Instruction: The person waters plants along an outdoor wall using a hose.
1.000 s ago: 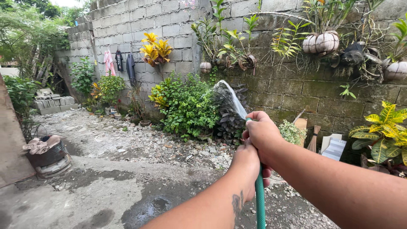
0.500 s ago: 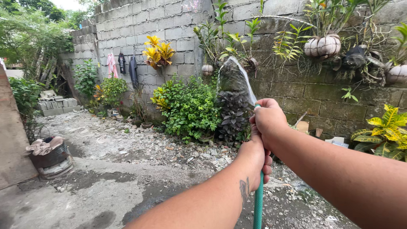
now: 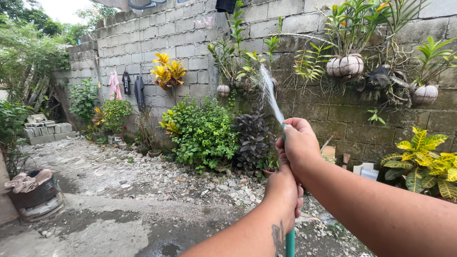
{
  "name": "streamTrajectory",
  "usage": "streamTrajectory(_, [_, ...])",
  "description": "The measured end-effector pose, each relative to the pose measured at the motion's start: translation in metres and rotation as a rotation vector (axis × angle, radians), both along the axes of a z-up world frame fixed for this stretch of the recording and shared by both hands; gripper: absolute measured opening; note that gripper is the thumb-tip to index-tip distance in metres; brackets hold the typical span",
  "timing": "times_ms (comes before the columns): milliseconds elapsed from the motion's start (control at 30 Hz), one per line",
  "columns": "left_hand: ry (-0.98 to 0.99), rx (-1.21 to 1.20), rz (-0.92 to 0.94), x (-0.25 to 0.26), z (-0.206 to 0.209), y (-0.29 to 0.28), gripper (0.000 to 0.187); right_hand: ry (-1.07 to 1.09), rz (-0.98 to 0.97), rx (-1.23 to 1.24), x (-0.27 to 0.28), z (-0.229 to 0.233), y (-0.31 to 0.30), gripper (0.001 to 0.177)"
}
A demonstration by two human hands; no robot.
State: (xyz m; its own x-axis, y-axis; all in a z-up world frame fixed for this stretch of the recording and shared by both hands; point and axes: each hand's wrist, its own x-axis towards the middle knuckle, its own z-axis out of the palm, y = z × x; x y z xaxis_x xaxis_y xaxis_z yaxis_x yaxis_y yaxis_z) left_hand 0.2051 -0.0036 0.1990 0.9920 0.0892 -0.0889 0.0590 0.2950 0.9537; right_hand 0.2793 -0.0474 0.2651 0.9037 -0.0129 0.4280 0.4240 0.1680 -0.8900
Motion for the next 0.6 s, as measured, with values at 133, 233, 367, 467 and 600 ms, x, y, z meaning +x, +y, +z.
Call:
streamTrajectory(133, [0.001, -0.035, 0.01, 0.003, 0.002, 0.001, 0.073, 0.022, 0.023, -0.07, 0.006, 0.004, 0.005, 0.015])
streamTrajectory(233, [-0.003, -0.06, 0.01, 0.001, 0.004, 0.002, 0.072, 0.006, 0.028, -0.102, 0.008, 0.004, 0.009, 0.016])
streamTrajectory(367, [0.069, -0.029, 0.031, -0.004, 0.008, 0.008, 0.072, 0.013, -0.026, -0.076, 0.004, 0.001, 0.012, 0.016])
streamTrajectory(467, [0.095, -0.046, 0.039, -0.007, 0.009, 0.01, 0.071, -0.001, -0.028, -0.092, 0.0, 0.001, 0.014, 0.016])
streamTrajectory(600, [0.067, -0.09, 0.042, -0.01, 0.006, 0.011, 0.069, 0.025, -0.02, -0.169, 0.0, 0.0, 0.019, 0.018])
